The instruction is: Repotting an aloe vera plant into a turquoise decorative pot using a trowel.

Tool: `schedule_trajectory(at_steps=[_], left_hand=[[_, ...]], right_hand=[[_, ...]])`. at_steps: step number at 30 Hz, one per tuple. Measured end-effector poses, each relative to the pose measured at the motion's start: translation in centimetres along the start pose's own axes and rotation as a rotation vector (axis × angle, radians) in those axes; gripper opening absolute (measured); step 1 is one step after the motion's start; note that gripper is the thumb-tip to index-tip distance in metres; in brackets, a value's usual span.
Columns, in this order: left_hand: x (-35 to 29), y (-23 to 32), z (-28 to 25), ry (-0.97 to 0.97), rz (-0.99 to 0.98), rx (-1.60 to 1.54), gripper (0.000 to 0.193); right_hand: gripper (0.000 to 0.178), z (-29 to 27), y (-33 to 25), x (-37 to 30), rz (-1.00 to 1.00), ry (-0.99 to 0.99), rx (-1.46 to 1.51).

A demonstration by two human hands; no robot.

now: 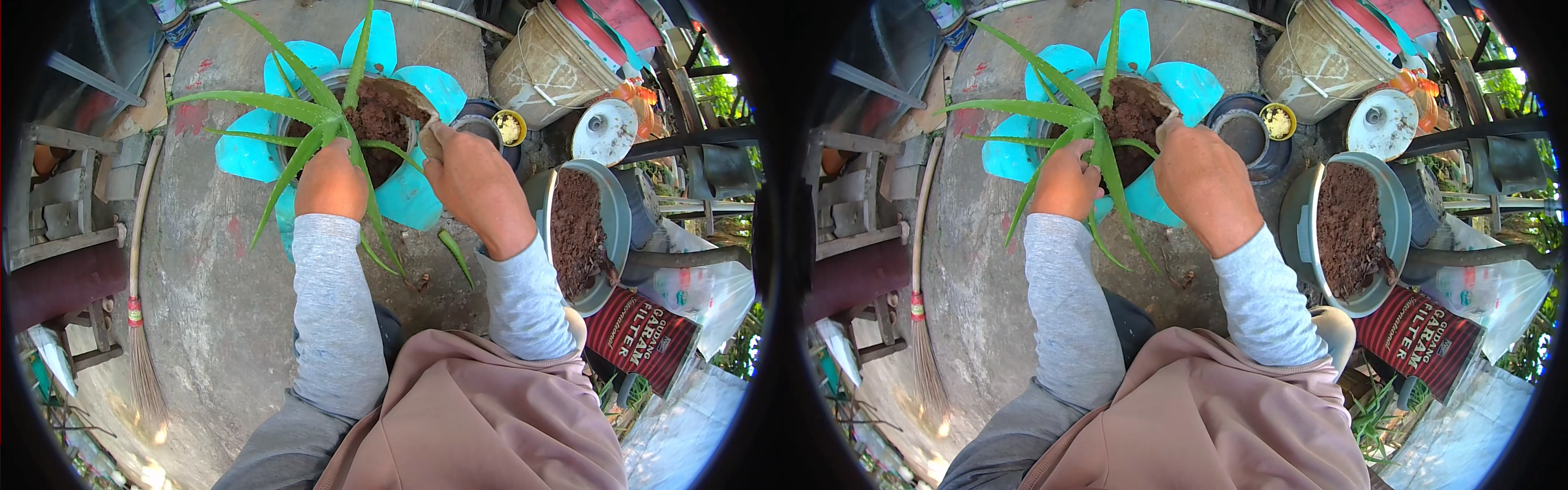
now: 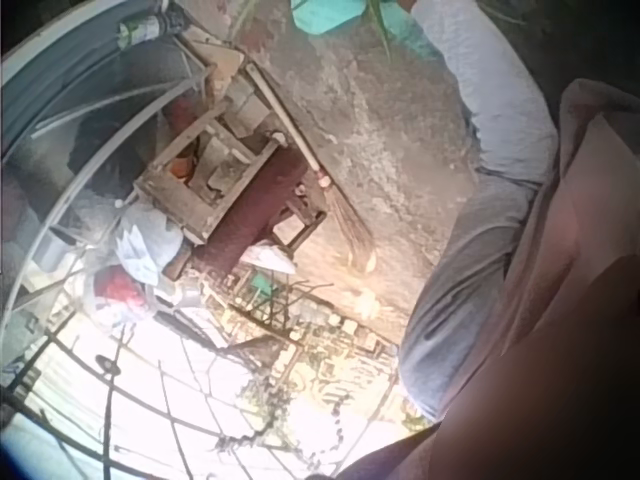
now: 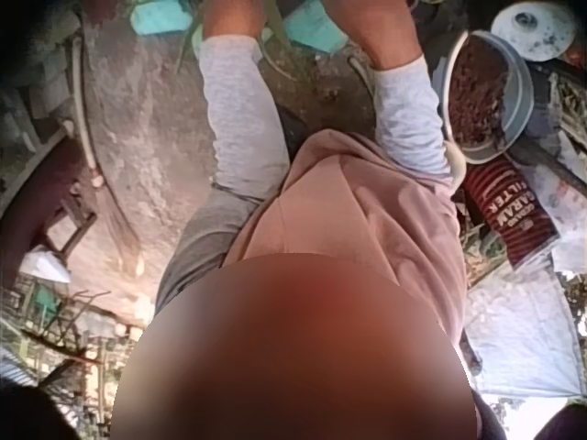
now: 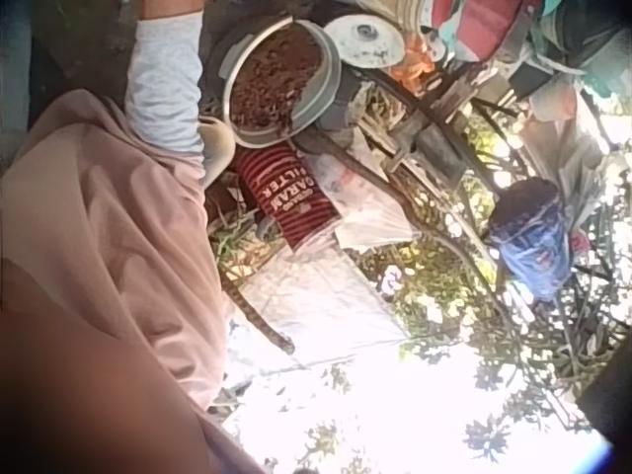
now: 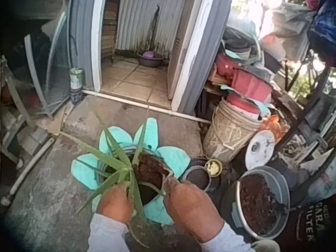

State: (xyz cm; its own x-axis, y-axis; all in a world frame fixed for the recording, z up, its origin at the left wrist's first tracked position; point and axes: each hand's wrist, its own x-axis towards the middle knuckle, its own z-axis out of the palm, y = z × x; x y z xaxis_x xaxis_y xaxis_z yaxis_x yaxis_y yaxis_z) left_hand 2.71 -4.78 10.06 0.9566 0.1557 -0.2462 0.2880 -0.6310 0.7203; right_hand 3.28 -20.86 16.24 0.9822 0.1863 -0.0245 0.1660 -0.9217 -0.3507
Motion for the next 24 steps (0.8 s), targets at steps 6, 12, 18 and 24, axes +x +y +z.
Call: schedule_trajectory(at_steps=[6, 12, 18, 24], left_hand=[[-0.2, 1.1, 0.2, 0.002, 0.014, 0.037, 0.033], [-0.1, 0.2, 0.1, 0.012, 0.032, 0.003, 0.033], [-0.1, 0.8, 0.3, 0.0, 0.02, 0.007, 0.031], [-0.2, 0.4, 0.0, -0.003, 0.01, 0.014, 0.032]], right_hand=[[0.03, 2.2, 1.1, 2.1, -0.063, -0.074, -0.064], [0.023, -1.9, 0.6, 0.8, -0.162, -0.04, -0.157], [0.015, -0.6, -0.1, 1.8, -0.095, 0.026, -0.292], [0.011, -1.1, -0.5, 1.2, -0.157, -0.117, -0.321]])
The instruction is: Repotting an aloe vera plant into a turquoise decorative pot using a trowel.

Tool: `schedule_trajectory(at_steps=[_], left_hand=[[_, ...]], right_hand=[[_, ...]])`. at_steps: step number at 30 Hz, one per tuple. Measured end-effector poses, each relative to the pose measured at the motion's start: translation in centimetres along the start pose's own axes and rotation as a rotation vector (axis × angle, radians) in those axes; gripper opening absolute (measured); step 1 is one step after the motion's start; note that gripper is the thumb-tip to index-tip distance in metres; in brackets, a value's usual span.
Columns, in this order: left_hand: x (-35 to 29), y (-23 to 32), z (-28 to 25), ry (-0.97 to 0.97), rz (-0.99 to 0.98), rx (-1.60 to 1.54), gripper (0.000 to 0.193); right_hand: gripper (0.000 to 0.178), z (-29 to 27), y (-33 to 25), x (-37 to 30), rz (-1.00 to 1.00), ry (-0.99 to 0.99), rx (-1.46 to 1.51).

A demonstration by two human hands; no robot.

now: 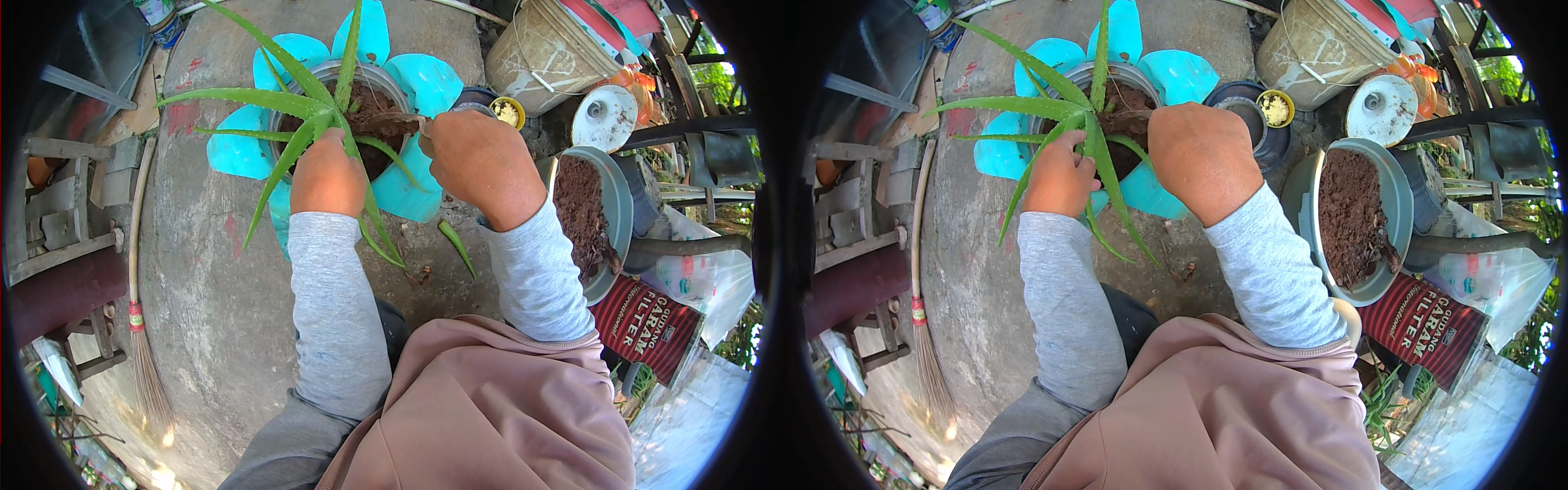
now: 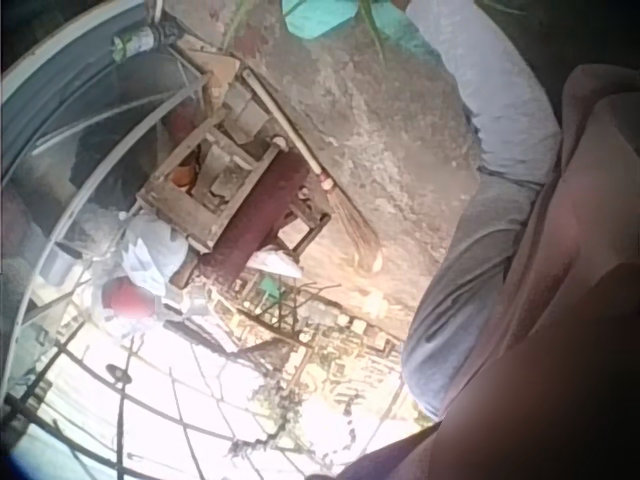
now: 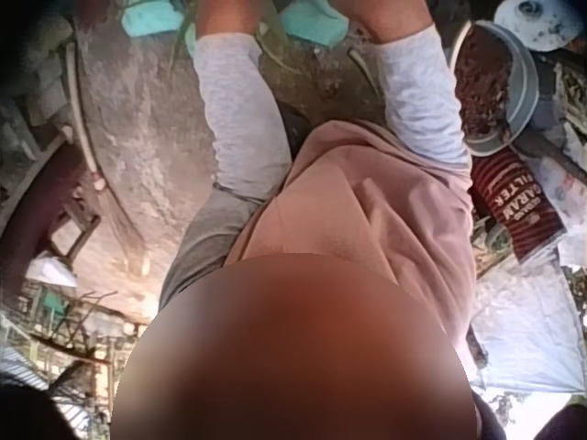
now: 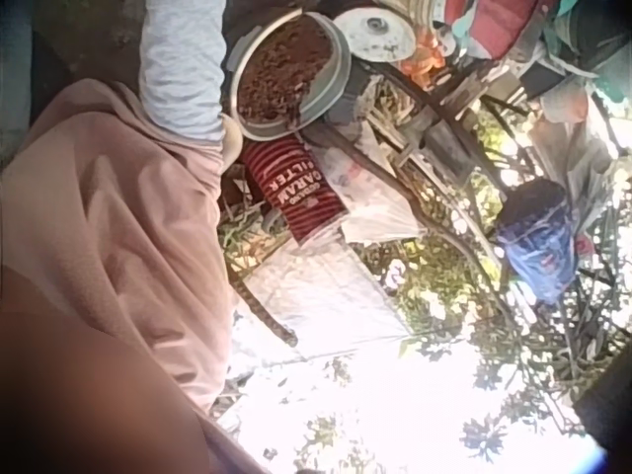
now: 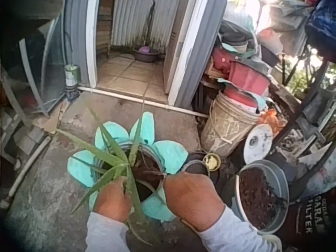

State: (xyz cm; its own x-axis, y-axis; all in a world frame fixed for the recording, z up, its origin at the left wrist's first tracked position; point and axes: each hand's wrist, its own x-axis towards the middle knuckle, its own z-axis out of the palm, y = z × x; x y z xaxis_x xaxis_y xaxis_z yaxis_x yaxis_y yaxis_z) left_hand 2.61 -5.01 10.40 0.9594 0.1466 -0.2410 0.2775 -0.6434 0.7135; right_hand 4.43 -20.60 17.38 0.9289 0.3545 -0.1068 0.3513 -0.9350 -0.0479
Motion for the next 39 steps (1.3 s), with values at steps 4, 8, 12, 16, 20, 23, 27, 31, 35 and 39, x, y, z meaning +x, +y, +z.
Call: schedule_trajectory(at_steps=[4, 8, 12, 16, 20, 23, 27, 31, 35, 39], left_hand=[[0.3, -0.1, -0.1, 0.011, 0.017, 0.011, 0.032], [0.1, 0.3, 0.0, 0.022, -0.005, 0.013, 0.032], [0.0, 0.3, -0.1, 0.042, 0.013, 0.023, 0.032], [-0.2, 0.2, -0.1, 0.057, -0.004, 0.034, 0.031], [-0.1, 0.3, 0.3, 0.069, 0.014, 0.028, 0.03], [-0.1, 0.8, -0.1, 0.054, 0.001, 0.031, 0.031], [0.1, 0.7, 0.2, 0.065, 0.01, 0.053, 0.031], [0.1, 1.0, 0.2, 0.051, -0.018, 0.061, 0.03], [-0.2, 2.2, -0.7, 0.036, -0.059, 0.121, 0.032], [-0.4, 2.3, -1.1, 0.12, -0.041, 0.157, 0.035]], right_hand=[[0.01, 1.3, -0.2, 0.9, 0.044, 0.085, 0.001], [0.008, 1.3, 0.3, 1.4, -0.022, 0.102, -0.028], [0.008, -1.6, 1.1, 1.7, -0.134, 0.123, -0.16], [0.009, -1.1, 1.0, 3.6, -0.289, 0.251, -0.23], [0.011, -1.1, 0.1, 4.5, -0.329, 0.065, -0.303], [0.011, -2.1, 0.1, 4.9, -0.309, 0.046, -0.293], [0.011, 0.0, 0.3, 6.8, -0.295, 0.069, -0.423], [0.011, -0.6, 2.4, 5.7, -0.288, 0.126, -0.409], [0.028, -2.7, 5.0, 1.8, -0.359, 0.248, -0.272], [0.039, -5.1, 5.5, -2.0, -0.238, 0.155, -0.259]])
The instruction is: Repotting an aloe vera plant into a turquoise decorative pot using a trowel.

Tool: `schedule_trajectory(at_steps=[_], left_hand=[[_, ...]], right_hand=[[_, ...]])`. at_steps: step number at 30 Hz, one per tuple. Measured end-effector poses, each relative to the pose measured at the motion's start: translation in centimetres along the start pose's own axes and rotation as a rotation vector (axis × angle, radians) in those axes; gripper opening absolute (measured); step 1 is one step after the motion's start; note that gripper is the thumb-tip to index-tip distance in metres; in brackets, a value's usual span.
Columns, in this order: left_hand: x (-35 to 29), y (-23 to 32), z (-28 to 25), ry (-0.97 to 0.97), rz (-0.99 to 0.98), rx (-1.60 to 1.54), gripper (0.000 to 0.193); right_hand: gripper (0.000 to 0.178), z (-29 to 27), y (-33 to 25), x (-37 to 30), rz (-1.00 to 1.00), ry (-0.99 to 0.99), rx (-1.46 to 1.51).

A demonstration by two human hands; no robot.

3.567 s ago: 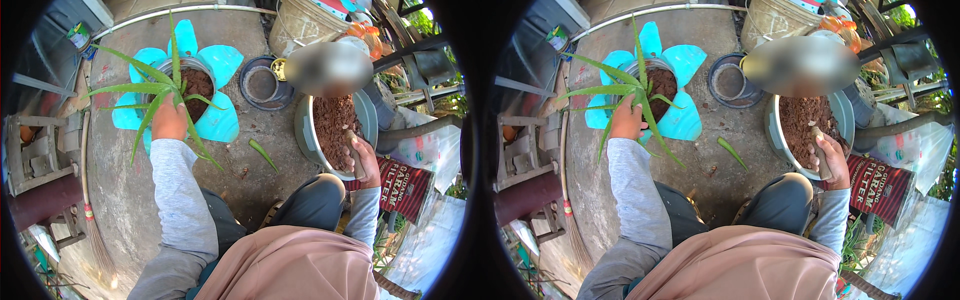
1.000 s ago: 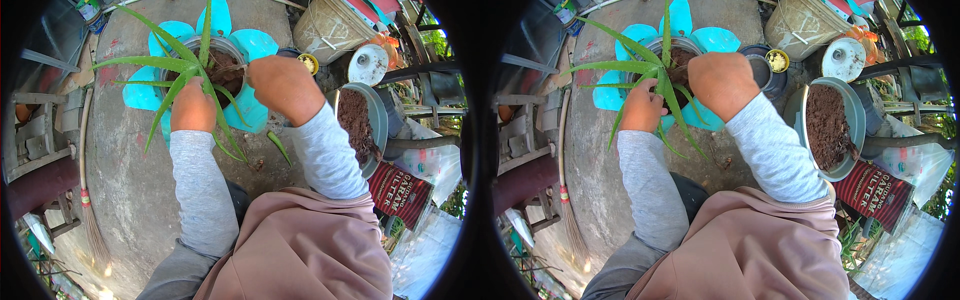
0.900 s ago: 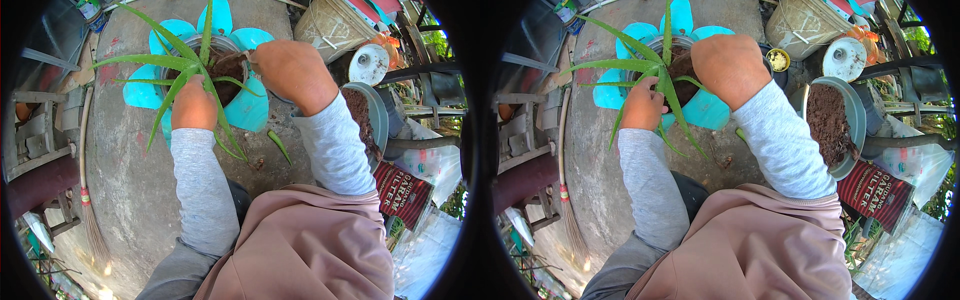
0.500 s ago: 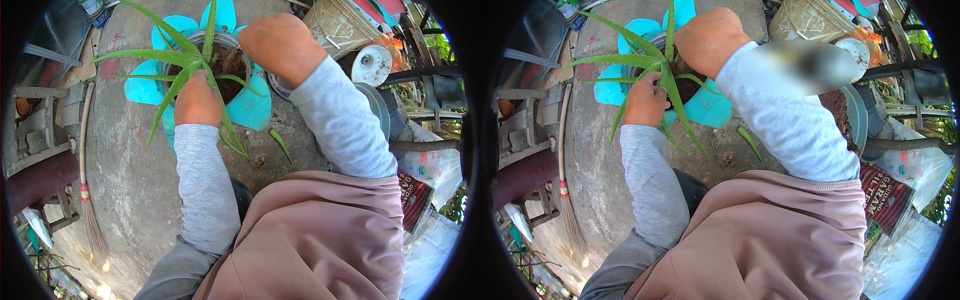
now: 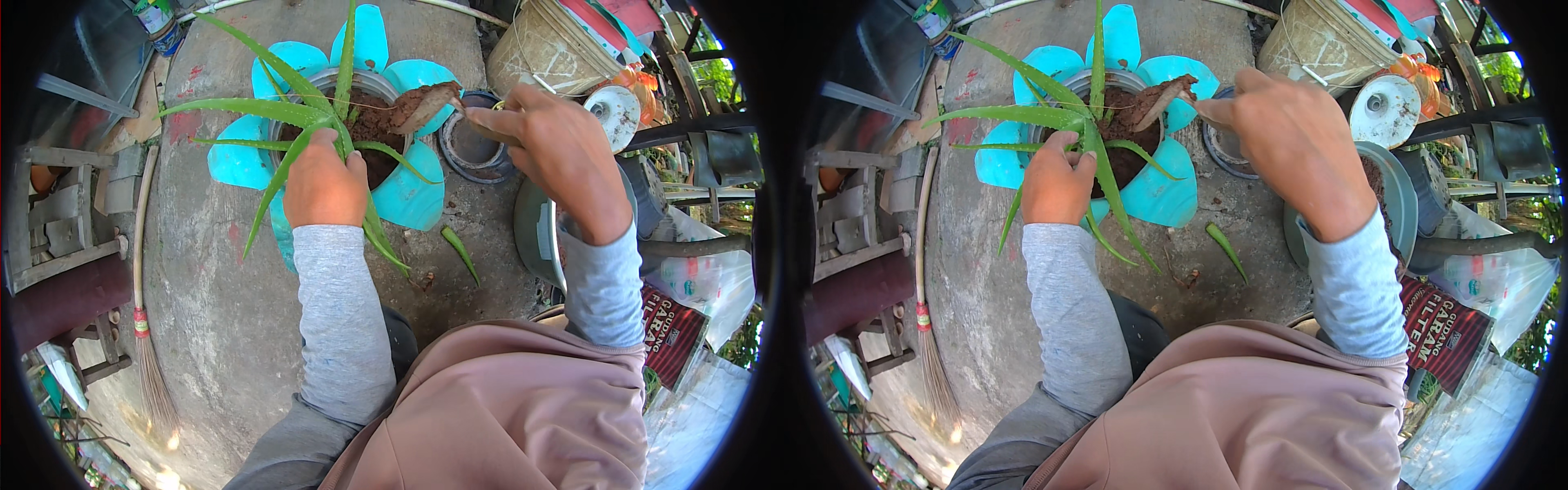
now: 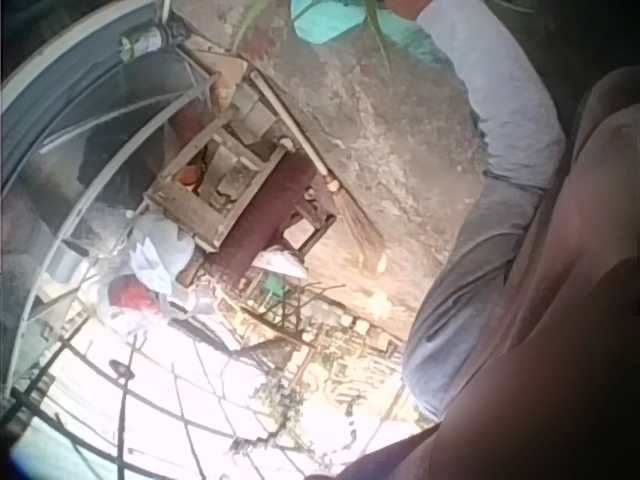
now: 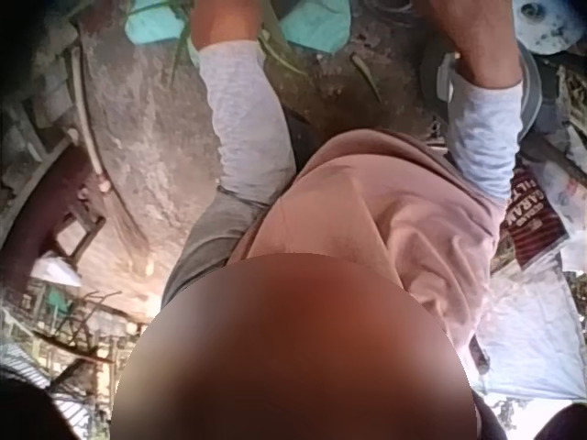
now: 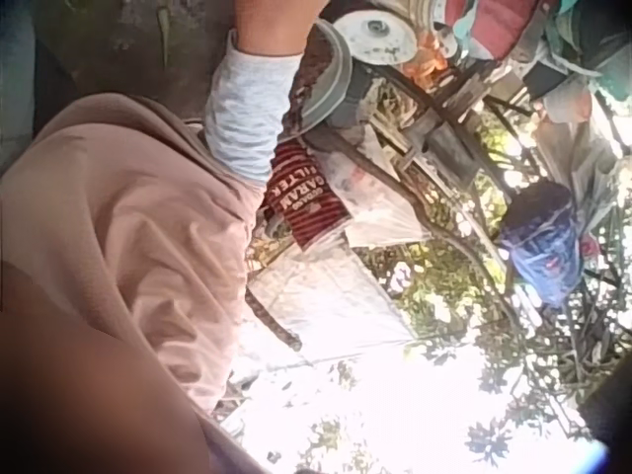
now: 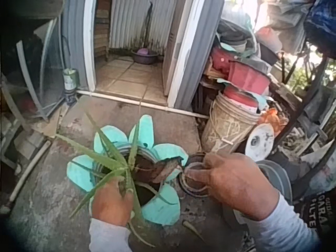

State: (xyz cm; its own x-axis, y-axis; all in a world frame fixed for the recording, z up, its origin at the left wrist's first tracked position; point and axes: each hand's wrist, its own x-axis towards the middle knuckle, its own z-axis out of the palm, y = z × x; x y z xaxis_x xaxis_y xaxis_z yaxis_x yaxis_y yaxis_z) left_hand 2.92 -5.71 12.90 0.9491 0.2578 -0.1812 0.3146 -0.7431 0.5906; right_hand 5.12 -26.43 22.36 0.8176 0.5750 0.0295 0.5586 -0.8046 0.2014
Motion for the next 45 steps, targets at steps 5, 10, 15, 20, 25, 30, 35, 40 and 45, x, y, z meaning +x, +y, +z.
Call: schedule_trajectory(at_steps=[5, 10, 15, 20, 25, 30, 35, 40, 45], left_hand=[[0.1, 1.1, 0.5, 0.323, 0.27, -0.053, 0.052], [-1.3, 6.0, 1.9, 0.266, 0.377, -0.213, 0.058], [-2.3, 9.4, 7.4, 0.038, 0.485, -0.609, 0.025], [-4.6, 12.3, 10.8, 0.01, 0.547, -0.745, 0.028], [-6.3, 13.2, 13.2, -0.164, 0.553, -0.706, 0.026], [-8.5, 11.7, 16.0, -0.738, 0.565, 0.219, 0.058], [-10.1, 12.1, 17.5, -0.903, 0.484, 0.441, 0.074], [-11.9, 13.5, 20.8, -0.882, 0.445, 0.218, 0.073], [-12.9, 14.7, 24.7, -0.674, 0.425, -0.017, 0.083]], right_hand=[[0.035, -1.0, 0.9, -4.3, 0.127, 0.111, 0.037], [0.036, -1.3, 1.8, -8.3, 0.232, 0.089, 0.018], [0.034, -1.0, 2.3, -12.6, 0.342, 0.1, 0.024], [0.041, -0.1, 4.0, -18.2, 0.533, 0.022, 0.054], [0.046, 3.5, 6.4, -24.4, 0.921, -0.101, 0.062], [0.046, 11.1, 9.1, -29.8, 1.121, -0.046, 0.176], [0.04, 15.0, 11.3, -30.8, 1.133, -0.13, 0.218], [0.034, 22.3, 15.9, -33.3, 1.183, -0.235, 0.221], [0.033, 22.2, 16.4, -29.9, 1.206, -0.101, 0.526]])
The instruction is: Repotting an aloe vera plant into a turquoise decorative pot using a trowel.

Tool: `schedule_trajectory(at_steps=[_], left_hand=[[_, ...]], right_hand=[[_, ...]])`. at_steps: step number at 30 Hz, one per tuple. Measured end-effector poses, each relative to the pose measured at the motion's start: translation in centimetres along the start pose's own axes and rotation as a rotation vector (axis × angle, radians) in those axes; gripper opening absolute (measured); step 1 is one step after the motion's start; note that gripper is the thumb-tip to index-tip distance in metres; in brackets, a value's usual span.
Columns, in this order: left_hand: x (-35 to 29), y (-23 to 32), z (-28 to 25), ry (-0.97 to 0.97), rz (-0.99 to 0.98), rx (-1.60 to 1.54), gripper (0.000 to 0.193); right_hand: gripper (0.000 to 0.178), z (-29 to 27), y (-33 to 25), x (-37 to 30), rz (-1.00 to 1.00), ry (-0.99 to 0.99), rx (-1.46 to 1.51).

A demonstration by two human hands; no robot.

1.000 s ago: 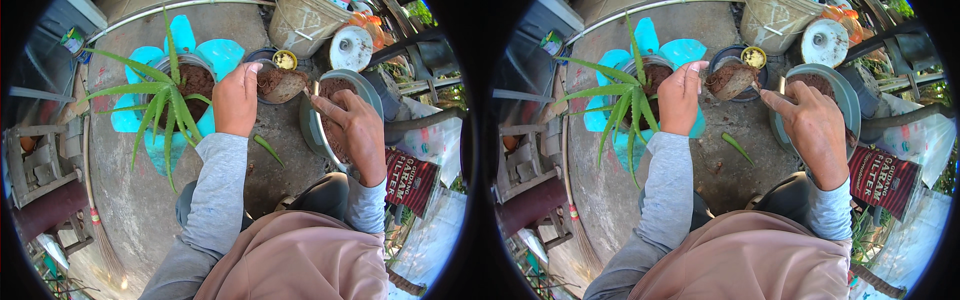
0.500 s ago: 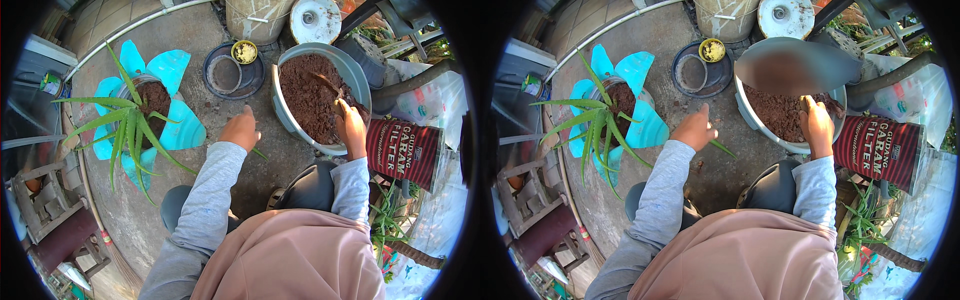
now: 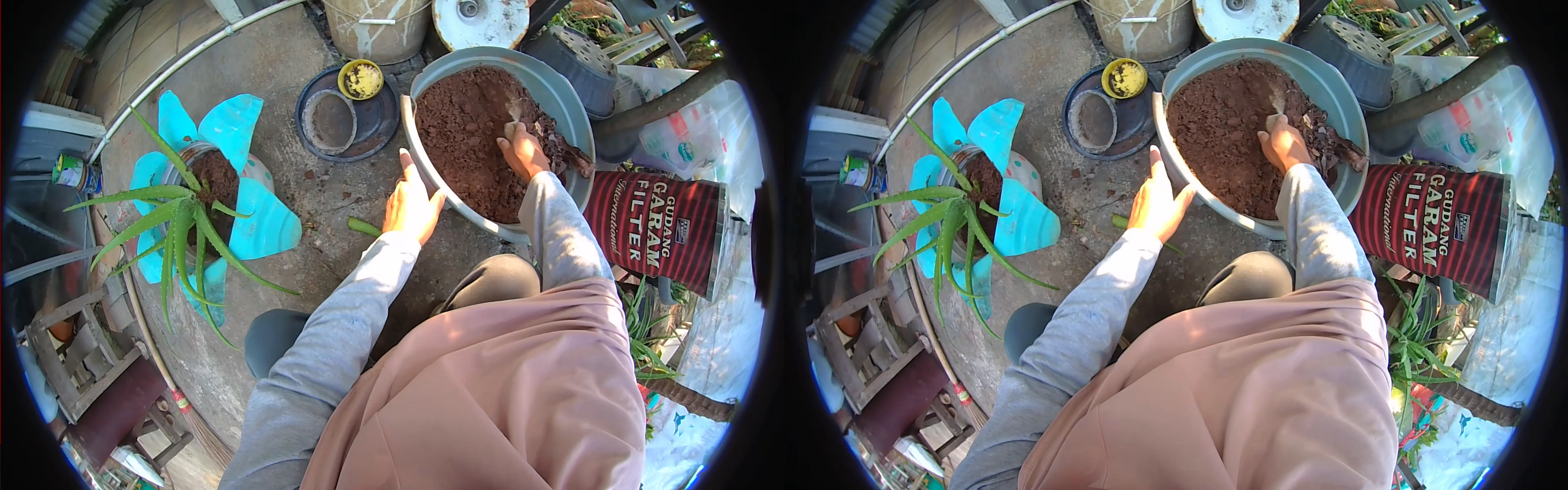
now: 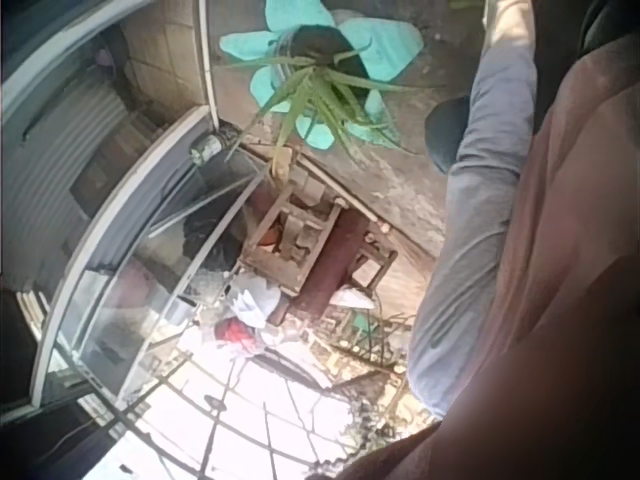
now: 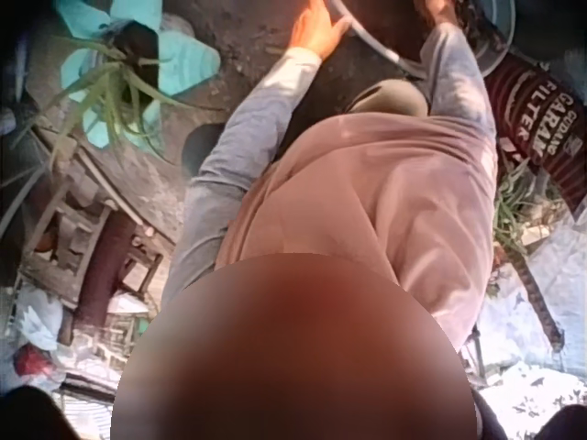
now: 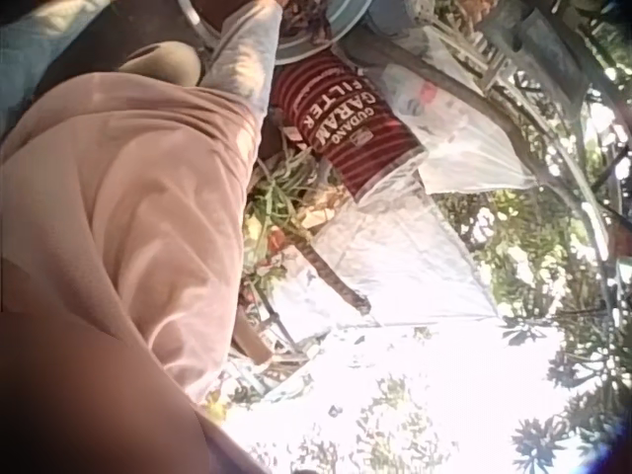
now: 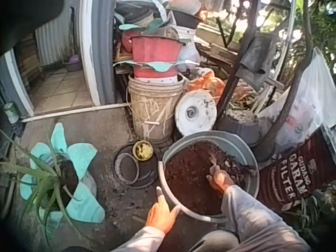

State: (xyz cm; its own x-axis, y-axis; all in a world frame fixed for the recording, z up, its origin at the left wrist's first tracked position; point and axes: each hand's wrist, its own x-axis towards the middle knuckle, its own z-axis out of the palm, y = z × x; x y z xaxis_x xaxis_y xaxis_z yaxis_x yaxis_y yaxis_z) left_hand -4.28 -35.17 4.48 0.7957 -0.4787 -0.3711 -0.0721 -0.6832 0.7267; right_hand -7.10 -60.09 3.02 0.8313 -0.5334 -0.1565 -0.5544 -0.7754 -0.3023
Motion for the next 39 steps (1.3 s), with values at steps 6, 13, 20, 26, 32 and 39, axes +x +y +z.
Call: schedule_trajectory(at_steps=[6, 13, 20, 26, 32, 39], left_hand=[[1.8, 0.5, 1.9, 0.154, 0.009, -0.19, 0.091], [1.2, -0.1, 2.5, 0.233, 0.056, -0.241, 0.092], [1.2, 1.3, 1.7, 0.126, -0.043, -0.269, 0.096], [1.7, 0.7, 2.7, 0.193, 0.031, -0.243, 0.096], [1.8, 0.5, 2.1, 0.043, -0.109, -0.354, 0.096], [1.9, -0.1, 2.1, 0.061, -0.123, -0.333, 0.096]], right_hand=[[0.038, 3.4, -0.3, -2.9, -0.173, -0.289, -0.175], [0.035, -1.3, -1.8, -6.7, -0.233, -0.619, -0.13], [0.032, -4.0, 1.9, -3.9, -0.351, -0.216, -0.097], [0.038, 0.3, -2.9, -0.8, 0.179, -0.47, 0.443], [0.04, -0.4, -0.1, -4.8, -0.347, -0.44, 0.124], [0.033, -6.5, 0.9, -1.7, -0.487, -0.283, -0.122]])
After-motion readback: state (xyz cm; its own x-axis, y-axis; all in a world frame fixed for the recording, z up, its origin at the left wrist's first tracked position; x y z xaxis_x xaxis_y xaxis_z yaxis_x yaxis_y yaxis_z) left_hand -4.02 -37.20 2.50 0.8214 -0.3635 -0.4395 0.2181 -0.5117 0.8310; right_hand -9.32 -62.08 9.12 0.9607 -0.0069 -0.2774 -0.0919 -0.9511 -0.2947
